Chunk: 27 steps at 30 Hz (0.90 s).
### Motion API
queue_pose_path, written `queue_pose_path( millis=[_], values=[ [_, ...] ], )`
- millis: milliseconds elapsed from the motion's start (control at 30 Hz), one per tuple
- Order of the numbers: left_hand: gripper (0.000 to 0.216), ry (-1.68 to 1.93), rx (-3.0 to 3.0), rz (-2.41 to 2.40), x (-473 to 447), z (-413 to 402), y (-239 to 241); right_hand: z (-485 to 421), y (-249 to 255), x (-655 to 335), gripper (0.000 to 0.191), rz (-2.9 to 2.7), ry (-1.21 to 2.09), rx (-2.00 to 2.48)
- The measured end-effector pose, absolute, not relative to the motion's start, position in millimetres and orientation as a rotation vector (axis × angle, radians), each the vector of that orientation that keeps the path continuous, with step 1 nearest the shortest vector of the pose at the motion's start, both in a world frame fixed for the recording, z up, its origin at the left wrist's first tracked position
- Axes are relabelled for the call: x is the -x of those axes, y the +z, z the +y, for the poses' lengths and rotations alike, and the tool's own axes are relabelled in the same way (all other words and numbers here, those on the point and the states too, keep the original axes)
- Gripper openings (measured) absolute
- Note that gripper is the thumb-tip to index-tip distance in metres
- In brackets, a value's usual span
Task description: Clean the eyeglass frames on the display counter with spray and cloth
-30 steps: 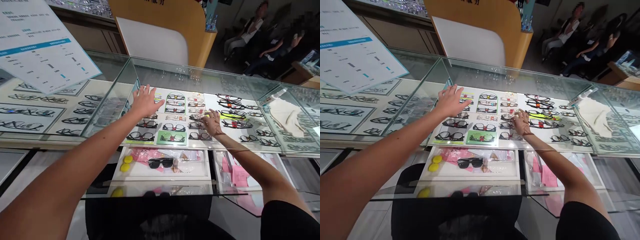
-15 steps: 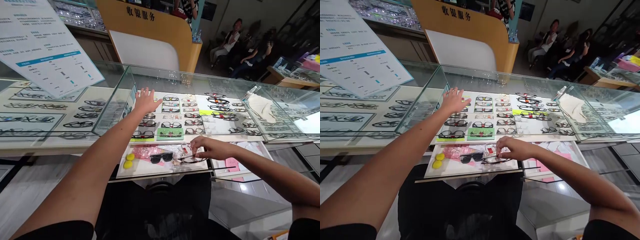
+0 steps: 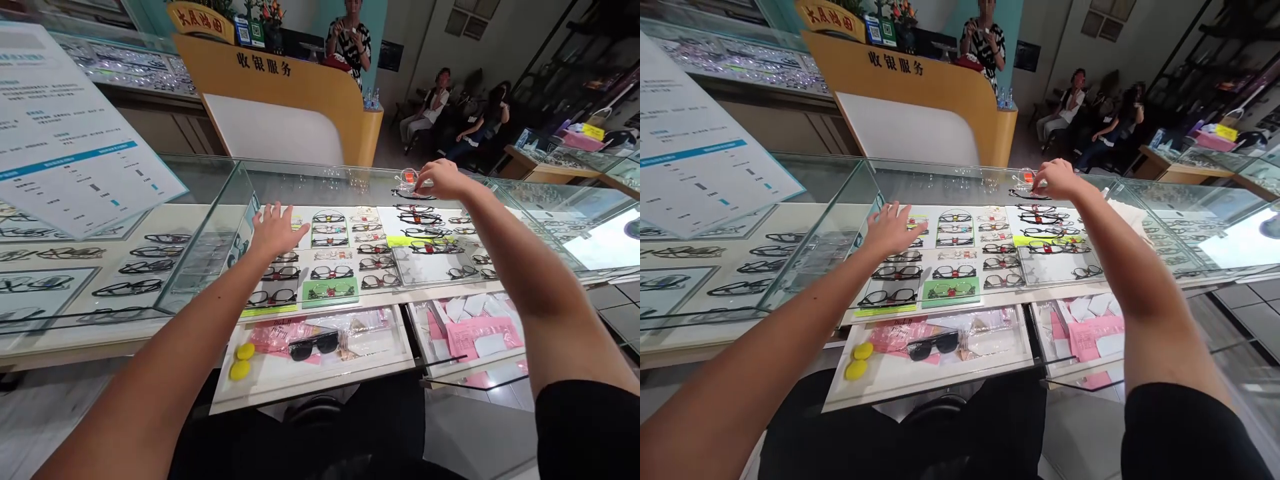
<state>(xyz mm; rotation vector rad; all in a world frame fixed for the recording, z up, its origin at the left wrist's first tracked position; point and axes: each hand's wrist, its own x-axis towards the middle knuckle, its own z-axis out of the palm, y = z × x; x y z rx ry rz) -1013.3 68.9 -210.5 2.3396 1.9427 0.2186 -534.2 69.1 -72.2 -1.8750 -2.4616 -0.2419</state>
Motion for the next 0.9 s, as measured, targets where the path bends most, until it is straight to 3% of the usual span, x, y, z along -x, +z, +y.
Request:
queue_pose_path(
  millis=[167, 367, 700, 900],
  values=[
    [0.096, 0.185, -2.333, 1.954, 1015, 68, -209, 112, -116, 516, 0.031, -2.374, -0.257, 2.146],
    [0.096, 0.193, -2.338, 1.948, 1015, 67, -210, 134, -141, 497, 0.028, -2.335, -0.169, 2.242],
    [0.097, 0.172, -2.332, 1.95, 1016, 67, -210, 138, -147, 490, 0.043, -2.28, -0.11, 2.265],
    [0.096, 0.193, -2.329, 1.951, 1015, 67, -210, 146, -145, 499, 0.066, -2.018, -0.194, 2.23]
  ],
)
